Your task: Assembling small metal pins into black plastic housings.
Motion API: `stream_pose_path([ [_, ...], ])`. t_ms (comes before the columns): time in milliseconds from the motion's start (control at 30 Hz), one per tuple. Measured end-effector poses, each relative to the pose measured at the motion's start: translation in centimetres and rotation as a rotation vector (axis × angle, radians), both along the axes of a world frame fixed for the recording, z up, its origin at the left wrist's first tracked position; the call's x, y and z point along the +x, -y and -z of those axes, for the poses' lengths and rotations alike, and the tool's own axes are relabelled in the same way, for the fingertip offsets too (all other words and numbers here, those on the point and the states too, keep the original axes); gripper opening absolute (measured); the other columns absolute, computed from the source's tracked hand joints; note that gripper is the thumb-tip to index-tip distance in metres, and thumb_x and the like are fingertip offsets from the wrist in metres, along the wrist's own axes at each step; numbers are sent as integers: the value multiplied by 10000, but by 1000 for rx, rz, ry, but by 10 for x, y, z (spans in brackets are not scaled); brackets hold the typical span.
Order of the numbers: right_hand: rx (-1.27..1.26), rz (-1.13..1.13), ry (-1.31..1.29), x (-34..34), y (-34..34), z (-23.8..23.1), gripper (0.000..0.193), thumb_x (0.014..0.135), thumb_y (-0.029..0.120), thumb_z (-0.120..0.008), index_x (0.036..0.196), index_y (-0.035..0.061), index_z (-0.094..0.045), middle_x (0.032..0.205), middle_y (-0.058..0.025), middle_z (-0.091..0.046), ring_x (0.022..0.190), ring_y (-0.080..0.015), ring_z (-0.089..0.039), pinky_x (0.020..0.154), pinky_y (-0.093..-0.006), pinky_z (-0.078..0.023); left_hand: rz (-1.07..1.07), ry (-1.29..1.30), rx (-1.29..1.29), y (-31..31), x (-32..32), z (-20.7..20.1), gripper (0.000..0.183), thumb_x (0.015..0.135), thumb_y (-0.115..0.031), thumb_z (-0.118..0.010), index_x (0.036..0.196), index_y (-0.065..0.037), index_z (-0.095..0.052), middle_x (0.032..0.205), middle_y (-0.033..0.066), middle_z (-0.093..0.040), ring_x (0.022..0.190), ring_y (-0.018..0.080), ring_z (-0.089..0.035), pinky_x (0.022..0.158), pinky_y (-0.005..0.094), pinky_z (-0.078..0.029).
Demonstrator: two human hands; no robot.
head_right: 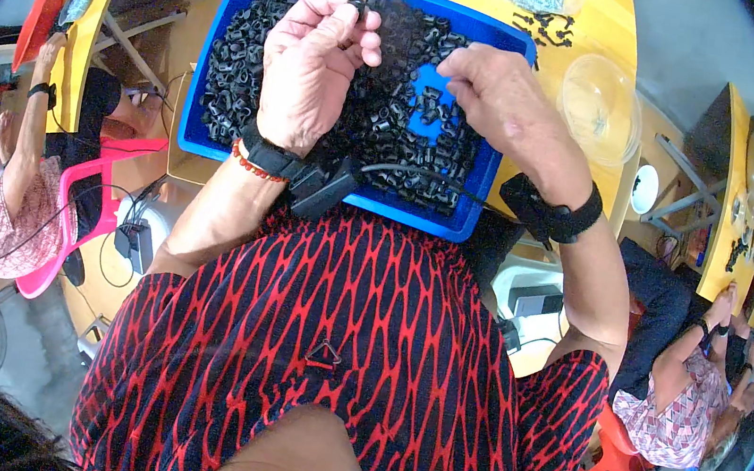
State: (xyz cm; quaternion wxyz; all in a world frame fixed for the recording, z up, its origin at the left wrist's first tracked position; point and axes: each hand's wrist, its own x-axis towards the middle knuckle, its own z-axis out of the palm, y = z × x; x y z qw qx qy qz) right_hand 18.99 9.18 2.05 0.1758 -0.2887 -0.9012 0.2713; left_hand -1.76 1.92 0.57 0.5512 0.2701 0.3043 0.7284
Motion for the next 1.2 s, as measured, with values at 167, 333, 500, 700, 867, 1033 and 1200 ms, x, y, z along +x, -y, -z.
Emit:
stream_pose_path([
  [167, -6, -93, 43, -11, 3, -2, 119, 790, 18, -641, 909, 18, -649, 850, -182, -640, 829, -380, -629, 732, -430, -511, -76, -40, 82, -6, -7, 3, 141, 941, -107, -615, 1046, -13, -608, 921, 143, -674, 745, 194, -648, 674, 328, -546],
  [333, -20, -194, 103, -11, 0, 13, 96, 807, 6, -648, 901, 8, -632, 828, -142, -608, 799, -358, -601, 704, -398, -493, -51, -31, 60, -4, -9, 7, 140, 942, -95, -609, 1057, -16, -605, 912, 140, -673, 744, 194, -647, 672, 328, -544],
  [500, -54, -197, 165, -13, 0, 17, 93, 787, -5, -643, 878, 3, -625, 826, -154, -596, 793, -367, -596, 706, -406, -491, -9, 9, 26, -5, -9, 9, 157, 936, -91, -616, 1072, -11, -618, 919, 144, -680, 744, 196, -652, 667, 324, -549],
  [700, -30, -194, 181, -15, -2, 16, 44, 793, 12, -610, 820, -6, -581, 777, -191, -576, 789, -411, -570, 704, -451, -482, 20, -5, 19, -6, -5, 7, 167, 928, -88, -625, 1073, -4, -622, 935, 154, -684, 739, 198, -655, 668, 322, -552],
  [867, -312, 1, -16, -16, -1, -5, 53, 864, 52, -614, 890, 6, -614, 786, -126, -651, 729, -276, -652, 639, -366, -519, 99, -22, -27, -2, -3, 6, 171, 934, -86, -622, 1075, 11, -620, 945, 155, -686, 747, 181, -660, 671, 301, -557],
  [1033, -885, 189, -514, -13, -4, -20, 127, 919, 100, -651, 987, -4, -626, 858, -96, -698, 712, -143, -677, 596, -255, -545, 280, -9, -67, 2, -1, 3, 179, 941, -87, -618, 1090, 12, -620, 951, 131, -693, 758, 152, -661, 671, 283, -563],
  [1200, -713, 74, -592, -19, -2, -14, 171, 891, 57, -682, 1050, 2, -656, 871, -59, -698, 716, -80, -629, 642, -201, -513, 408, -1, -102, 0, 2, 2, 171, 950, -85, -600, 1081, 22, -623, 942, 121, -693, 776, 157, -669, 680, 268, -561],
])
